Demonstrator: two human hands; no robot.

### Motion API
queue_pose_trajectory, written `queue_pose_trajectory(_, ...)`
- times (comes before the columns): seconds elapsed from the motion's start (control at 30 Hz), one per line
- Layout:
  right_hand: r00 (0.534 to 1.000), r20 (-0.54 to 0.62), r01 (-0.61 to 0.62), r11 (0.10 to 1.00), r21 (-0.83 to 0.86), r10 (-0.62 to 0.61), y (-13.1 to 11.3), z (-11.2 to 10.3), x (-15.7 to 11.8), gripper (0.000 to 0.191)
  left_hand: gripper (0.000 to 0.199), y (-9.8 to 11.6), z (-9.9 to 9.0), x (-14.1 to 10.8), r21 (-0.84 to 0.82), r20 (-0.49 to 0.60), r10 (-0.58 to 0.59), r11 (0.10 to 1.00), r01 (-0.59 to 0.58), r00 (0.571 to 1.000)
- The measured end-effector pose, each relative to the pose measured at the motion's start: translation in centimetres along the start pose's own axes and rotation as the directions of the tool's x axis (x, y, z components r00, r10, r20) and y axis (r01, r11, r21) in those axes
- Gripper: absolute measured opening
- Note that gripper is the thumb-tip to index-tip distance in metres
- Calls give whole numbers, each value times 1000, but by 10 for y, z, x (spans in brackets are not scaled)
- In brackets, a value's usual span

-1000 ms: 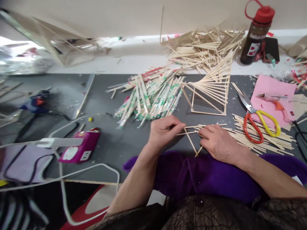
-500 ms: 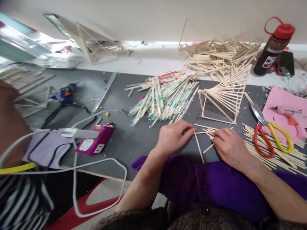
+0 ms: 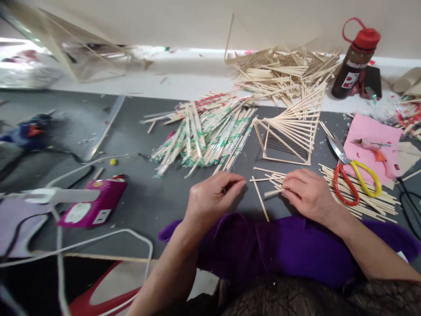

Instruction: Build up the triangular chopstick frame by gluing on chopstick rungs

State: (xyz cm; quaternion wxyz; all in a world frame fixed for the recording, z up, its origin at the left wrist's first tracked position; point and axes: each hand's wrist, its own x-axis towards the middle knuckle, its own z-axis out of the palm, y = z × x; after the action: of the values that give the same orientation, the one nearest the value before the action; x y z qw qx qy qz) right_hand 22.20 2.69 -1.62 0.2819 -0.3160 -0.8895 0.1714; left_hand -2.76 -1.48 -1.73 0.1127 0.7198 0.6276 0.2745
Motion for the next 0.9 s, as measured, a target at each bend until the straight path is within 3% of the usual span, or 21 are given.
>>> queue_pose_trajectory(0.1, 987, -109, -107, 990, 87, 116, -4, -14, 4, 8, 18, 14, 9, -2, 0, 105, 145, 989, -146, 984)
queue_pose_trajectory(0.23, 951, -98, -273, 944, 186, 294, -1, -27, 6, 12, 20, 21, 16, 4, 88, 190, 245, 960, -265, 951)
queue_pose_trajectory(0.4, 915, -123, -355, 912, 207, 384, 7, -36, 3, 12, 34, 17, 29, 24, 234, 285, 242, 921, -312, 928)
queue_pose_trajectory(0.53, 887, -186, -381, 898, 219, 422, 10, -41, 1, 13, 29, 11, 37, 31, 252, 343, 215, 917, -310, 915)
queue_pose_trajectory(0.77, 862, -115, -429, 830, 355, 494, 16, -35, -2, 14, 26, 2, 36, 26, 164, 300, 277, 928, -335, 913)
queue_pose_trajectory(0.9, 843, -75, -461, 786, 412, 533, 16, -30, -2, 16, 23, -1, 32, 25, 52, 183, 243, 965, -256, 953)
